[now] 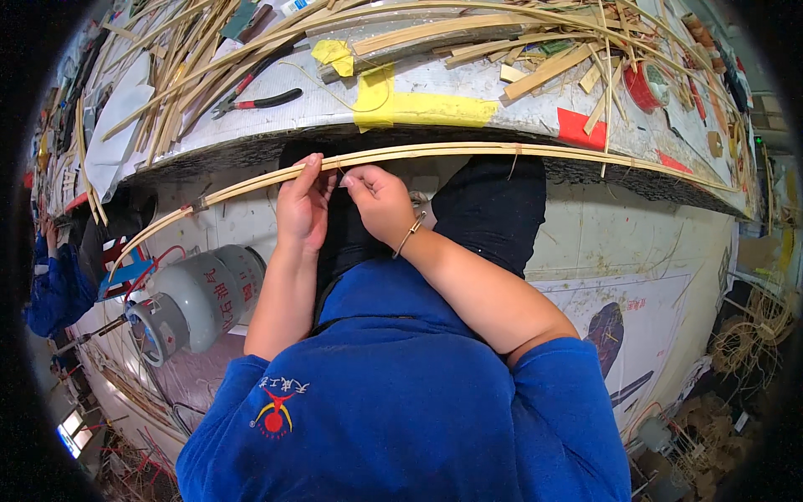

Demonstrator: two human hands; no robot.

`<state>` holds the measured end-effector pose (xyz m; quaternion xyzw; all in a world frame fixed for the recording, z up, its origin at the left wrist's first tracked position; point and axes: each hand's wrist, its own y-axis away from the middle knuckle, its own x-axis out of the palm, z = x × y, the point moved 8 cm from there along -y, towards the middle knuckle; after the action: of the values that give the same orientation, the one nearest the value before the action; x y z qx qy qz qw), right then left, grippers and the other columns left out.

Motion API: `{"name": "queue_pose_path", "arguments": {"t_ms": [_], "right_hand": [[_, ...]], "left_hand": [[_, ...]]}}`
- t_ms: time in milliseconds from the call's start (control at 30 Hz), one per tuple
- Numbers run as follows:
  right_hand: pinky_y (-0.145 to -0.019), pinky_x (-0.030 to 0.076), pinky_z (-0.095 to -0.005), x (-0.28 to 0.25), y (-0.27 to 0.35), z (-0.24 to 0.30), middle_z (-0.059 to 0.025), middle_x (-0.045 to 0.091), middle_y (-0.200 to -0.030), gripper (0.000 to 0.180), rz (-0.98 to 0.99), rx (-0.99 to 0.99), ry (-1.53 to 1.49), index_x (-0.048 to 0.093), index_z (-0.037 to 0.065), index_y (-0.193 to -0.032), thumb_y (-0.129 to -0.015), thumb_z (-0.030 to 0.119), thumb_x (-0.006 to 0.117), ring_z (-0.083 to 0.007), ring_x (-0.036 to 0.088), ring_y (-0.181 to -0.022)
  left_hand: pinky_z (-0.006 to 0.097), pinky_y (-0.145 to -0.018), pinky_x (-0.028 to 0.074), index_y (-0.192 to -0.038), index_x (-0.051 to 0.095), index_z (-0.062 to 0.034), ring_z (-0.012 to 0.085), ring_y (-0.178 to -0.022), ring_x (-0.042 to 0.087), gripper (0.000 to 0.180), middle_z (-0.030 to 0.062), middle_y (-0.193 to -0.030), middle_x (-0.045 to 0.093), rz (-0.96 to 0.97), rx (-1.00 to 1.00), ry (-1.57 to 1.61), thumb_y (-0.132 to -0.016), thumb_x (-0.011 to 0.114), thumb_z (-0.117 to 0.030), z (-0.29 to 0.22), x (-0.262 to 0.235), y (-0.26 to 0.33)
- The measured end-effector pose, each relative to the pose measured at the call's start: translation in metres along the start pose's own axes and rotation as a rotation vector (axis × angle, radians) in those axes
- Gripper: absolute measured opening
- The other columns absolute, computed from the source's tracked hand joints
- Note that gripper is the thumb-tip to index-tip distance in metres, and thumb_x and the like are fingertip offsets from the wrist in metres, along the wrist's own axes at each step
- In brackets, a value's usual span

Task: Assembling a decorative bamboo structure by tying strips together and applying adhesive.

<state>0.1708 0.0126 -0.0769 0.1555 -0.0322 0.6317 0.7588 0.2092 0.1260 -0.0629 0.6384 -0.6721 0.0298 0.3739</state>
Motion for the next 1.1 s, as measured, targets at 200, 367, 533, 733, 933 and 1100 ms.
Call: {"name": "queue_pose_path", "arguments": {"t_ms": [200,367,533,733,933,1100], "right_hand": [[-0.058,0.041,-0.0213,0.002,-0.008,-0.008,-0.0006,0.058,-0.073,0.013,0.009,0.06,-0.099,0.059,-0.003,-0.091,-0.087,0.008,0.052,-0.0062,0.049,-0.063],[-0.06,0.042,-0.0233,0.0,-0.015,-0.003,-0.0012,0.06,-0.073,0.015,-0.011,0.04,0.07,0.062,-0.001,-0.094,-0.087,0.009,0.052,-0.008,0.052,-0.064],[-0.067,0.046,-0.0297,-0.013,-0.025,0.014,-0.0102,0.062,-0.077,0.012,-0.136,-0.221,0.303,0.064,0.001,-0.086,-0.081,0.011,0.059,-0.0203,0.059,-0.072],[-0.068,0.046,-0.0341,-0.028,-0.026,0.021,-0.0125,0.06,-0.078,0.017,-0.318,-0.326,0.513,0.06,0.001,-0.08,-0.072,0.014,0.067,-0.0279,0.059,-0.074],[-0.071,0.045,-0.0372,-0.035,-0.018,0.023,-0.0143,0.061,-0.084,0.021,-0.257,-0.218,0.545,0.061,0.002,-0.085,-0.073,0.017,0.066,-0.0317,0.057,-0.081],[-0.078,0.042,-0.0358,-0.07,0.042,0.097,-0.0112,0.059,-0.093,0.017,-0.29,-0.573,0.747,0.062,0.007,-0.087,-0.071,0.012,0.066,-0.0297,0.054,-0.088]], "left_hand": [[0.025,-0.075,0.045,-0.099,0.056,-0.0039,0.0116,-0.082,0.056,0.019,0.0034,-0.089,0.059,0.007,-0.01,0.025,-0.086,0.058,-0.018,0.001,0.003,0.001],[0.024,-0.076,0.043,-0.098,0.059,-0.0072,0.0114,-0.086,0.056,0.015,0.0013,-0.092,0.06,0.03,-0.027,0.004,-0.087,0.056,-0.018,-0.001,0.0,0.0],[0.024,-0.073,0.043,-0.103,0.056,-0.0068,0.0131,-0.087,0.056,0.019,0.0026,-0.093,0.059,0.135,-0.058,-0.042,-0.089,0.054,-0.02,-0.001,-0.002,0.0],[0.026,-0.077,0.048,-0.105,0.054,-0.0064,0.019,-0.093,0.059,0.02,0.0079,-0.098,0.06,0.169,-0.136,-0.039,-0.089,0.053,-0.018,0.001,0.006,0.002],[0.028,-0.082,0.049,-0.103,0.054,-0.0042,0.0193,-0.09,0.06,0.017,0.009,-0.095,0.061,0.123,-0.081,0.045,-0.087,0.055,-0.012,0.002,0.007,-0.001],[0.03,-0.082,0.05,-0.103,0.054,-0.0049,0.02,-0.091,0.06,0.017,0.0096,-0.096,0.061,0.164,-0.038,0.05,-0.088,0.054,-0.012,-0.007,0.015,-0.002]]}}
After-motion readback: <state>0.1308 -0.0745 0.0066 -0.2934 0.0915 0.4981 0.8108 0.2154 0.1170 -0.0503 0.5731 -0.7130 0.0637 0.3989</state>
